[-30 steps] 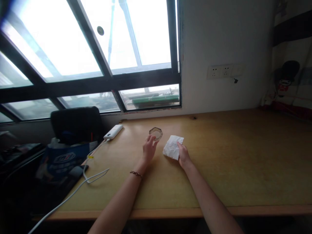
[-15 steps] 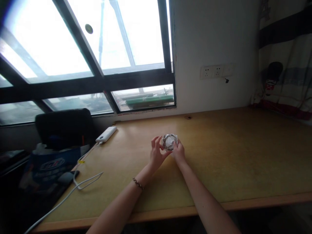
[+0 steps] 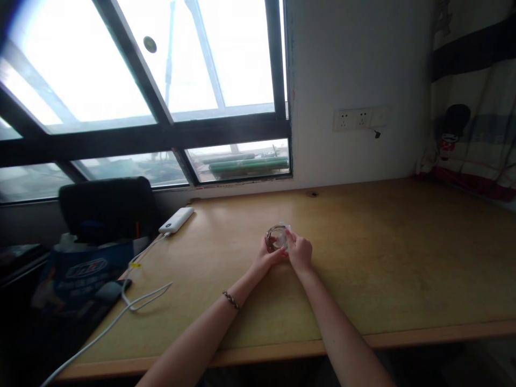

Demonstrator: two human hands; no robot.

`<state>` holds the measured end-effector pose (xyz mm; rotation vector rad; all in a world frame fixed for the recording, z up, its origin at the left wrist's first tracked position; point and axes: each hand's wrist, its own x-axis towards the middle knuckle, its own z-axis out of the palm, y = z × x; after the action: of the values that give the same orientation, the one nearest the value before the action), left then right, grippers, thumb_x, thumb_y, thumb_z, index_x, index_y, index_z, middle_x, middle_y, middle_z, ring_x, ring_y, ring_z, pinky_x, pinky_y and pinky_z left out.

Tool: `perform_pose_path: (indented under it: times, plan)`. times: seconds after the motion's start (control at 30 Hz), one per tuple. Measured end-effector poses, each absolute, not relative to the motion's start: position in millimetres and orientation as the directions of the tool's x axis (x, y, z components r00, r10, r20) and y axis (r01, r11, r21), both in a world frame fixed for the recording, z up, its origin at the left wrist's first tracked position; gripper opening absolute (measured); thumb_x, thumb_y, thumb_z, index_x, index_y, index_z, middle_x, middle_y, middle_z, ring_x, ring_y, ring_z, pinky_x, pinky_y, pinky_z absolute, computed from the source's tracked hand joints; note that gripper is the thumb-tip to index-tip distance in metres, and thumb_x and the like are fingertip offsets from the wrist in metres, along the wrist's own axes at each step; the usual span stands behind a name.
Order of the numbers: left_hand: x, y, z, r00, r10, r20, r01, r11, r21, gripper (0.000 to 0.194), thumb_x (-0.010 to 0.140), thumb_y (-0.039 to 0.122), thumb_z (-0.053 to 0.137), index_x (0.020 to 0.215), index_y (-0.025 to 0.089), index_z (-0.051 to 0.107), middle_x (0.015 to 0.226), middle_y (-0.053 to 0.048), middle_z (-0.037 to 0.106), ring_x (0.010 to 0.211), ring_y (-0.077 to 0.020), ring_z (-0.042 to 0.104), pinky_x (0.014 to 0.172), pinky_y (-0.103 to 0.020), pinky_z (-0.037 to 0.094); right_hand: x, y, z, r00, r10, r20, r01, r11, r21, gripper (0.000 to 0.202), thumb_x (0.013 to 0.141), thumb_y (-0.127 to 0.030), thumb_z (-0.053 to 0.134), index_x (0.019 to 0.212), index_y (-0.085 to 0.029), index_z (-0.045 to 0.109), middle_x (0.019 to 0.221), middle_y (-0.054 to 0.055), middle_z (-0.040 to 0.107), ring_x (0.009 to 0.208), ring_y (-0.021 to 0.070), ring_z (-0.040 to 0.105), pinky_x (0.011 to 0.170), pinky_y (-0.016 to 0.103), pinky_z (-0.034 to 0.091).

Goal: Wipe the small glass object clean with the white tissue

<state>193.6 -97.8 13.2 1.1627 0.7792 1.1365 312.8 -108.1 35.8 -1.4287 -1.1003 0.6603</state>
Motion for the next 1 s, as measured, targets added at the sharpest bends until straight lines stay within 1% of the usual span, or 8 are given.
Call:
perform_pose_path:
  times: [0.1, 0.17, 0.3, 0.4, 0.53, 0.67, 0.83, 1.0]
  plan:
    - [193, -94, 9, 0.126, 0.981, 0.148, -0.22, -0.117, 0.968, 0.053, 0.057, 0.031, 0.07, 0.093, 0.016, 0.034, 0.088, -0.007, 0.057, 0.074, -0.019, 0.062, 0.067, -0.035, 0.051, 309, -104, 34, 0.288, 0.956, 0.055, -0.07, 0.078, -0.994, 0.051, 0.072, -0.06, 0.038, 0.085, -0.02, 0.066, 0.077, 0.006, 0.068, 0.081, 0.0193, 0.06, 0.069, 0.026, 0.044]
    - [191, -93, 8, 0.024, 0.973, 0.229, -0.156, -0.223, 0.962, 0.051, 0.059, 0.029, 0.069, 0.094, 0.016, 0.035, 0.093, -0.008, 0.055, 0.084, -0.0194, 0.059, 0.072, -0.034, 0.049, 306, -101, 31, 0.217, 0.976, -0.008, -0.249, 0.047, -0.967, 0.05, 0.071, -0.058, 0.041, 0.087, -0.018, 0.065, 0.075, 0.004, 0.067, 0.073, 0.0171, 0.06, 0.065, 0.026, 0.045]
    - [187, -94, 11, -0.059, 0.93, 0.362, -0.007, -0.363, 0.932, 0.045, 0.063, 0.026, 0.065, 0.094, 0.017, 0.033, 0.096, -0.008, 0.054, 0.087, -0.0173, 0.057, 0.073, -0.03, 0.046, 301, -100, 24, 0.081, 0.997, -0.014, -0.317, 0.013, -0.948, 0.037, 0.063, -0.046, 0.058, 0.081, -0.014, 0.066, 0.074, 0.004, 0.067, 0.065, 0.0161, 0.06, 0.064, 0.027, 0.045]
    - [188, -99, 14, -0.007, 0.94, 0.341, 0.126, -0.338, 0.933, 0.043, 0.063, 0.028, 0.063, 0.092, 0.018, 0.033, 0.085, -0.005, 0.057, 0.071, -0.0145, 0.058, 0.061, -0.026, 0.046, 301, -101, 20, 0.043, 0.999, 0.017, -0.248, 0.027, -0.968, 0.035, 0.062, -0.041, 0.06, 0.083, -0.014, 0.066, 0.075, 0.004, 0.067, 0.068, 0.0176, 0.059, 0.066, 0.027, 0.044]
    - [190, -110, 20, 0.107, 0.932, 0.346, 0.309, -0.362, 0.88, 0.043, 0.056, 0.03, 0.067, 0.087, 0.018, 0.04, 0.072, 0.0, 0.057, 0.058, -0.0123, 0.054, 0.05, -0.022, 0.041, 310, -103, 23, 0.296, 0.95, 0.096, 0.135, 0.058, -0.989, 0.03, 0.062, -0.041, 0.059, 0.076, -0.016, 0.067, 0.068, 0.005, 0.067, 0.063, 0.0199, 0.058, 0.058, 0.027, 0.042]
    - [190, -115, 28, 0.181, 0.911, 0.371, 0.243, -0.407, 0.881, 0.039, 0.057, 0.032, 0.067, 0.086, 0.018, 0.045, 0.078, -0.002, 0.059, 0.064, -0.0134, 0.056, 0.053, -0.022, 0.043, 314, -112, 38, 0.349, 0.878, 0.328, 0.426, 0.163, -0.89, 0.028, 0.069, -0.042, 0.052, 0.08, -0.022, 0.067, 0.074, 0.005, 0.068, 0.064, 0.0194, 0.058, 0.061, 0.025, 0.039]
    - [189, -115, 29, 0.162, 0.946, 0.28, 0.123, -0.3, 0.946, 0.035, 0.064, 0.034, 0.061, 0.09, 0.017, 0.045, 0.078, -0.003, 0.06, 0.053, -0.0113, 0.055, 0.049, -0.023, 0.045, 310, -118, 46, 0.313, 0.852, 0.42, 0.435, 0.265, -0.861, 0.028, 0.071, -0.043, 0.052, 0.087, -0.024, 0.066, 0.082, 0.006, 0.067, 0.069, 0.0192, 0.058, 0.065, 0.024, 0.038]
    - [193, -116, 25, 0.115, 0.913, 0.391, 0.204, -0.407, 0.89, 0.037, 0.063, 0.03, 0.063, 0.094, 0.017, 0.047, 0.082, -0.004, 0.06, 0.068, -0.0142, 0.058, 0.06, -0.025, 0.047, 315, -105, 32, 0.303, 0.91, 0.284, 0.426, 0.137, -0.894, 0.032, 0.071, -0.045, 0.049, 0.074, -0.019, 0.067, 0.065, 0.005, 0.066, 0.058, 0.0184, 0.056, 0.054, 0.025, 0.037]
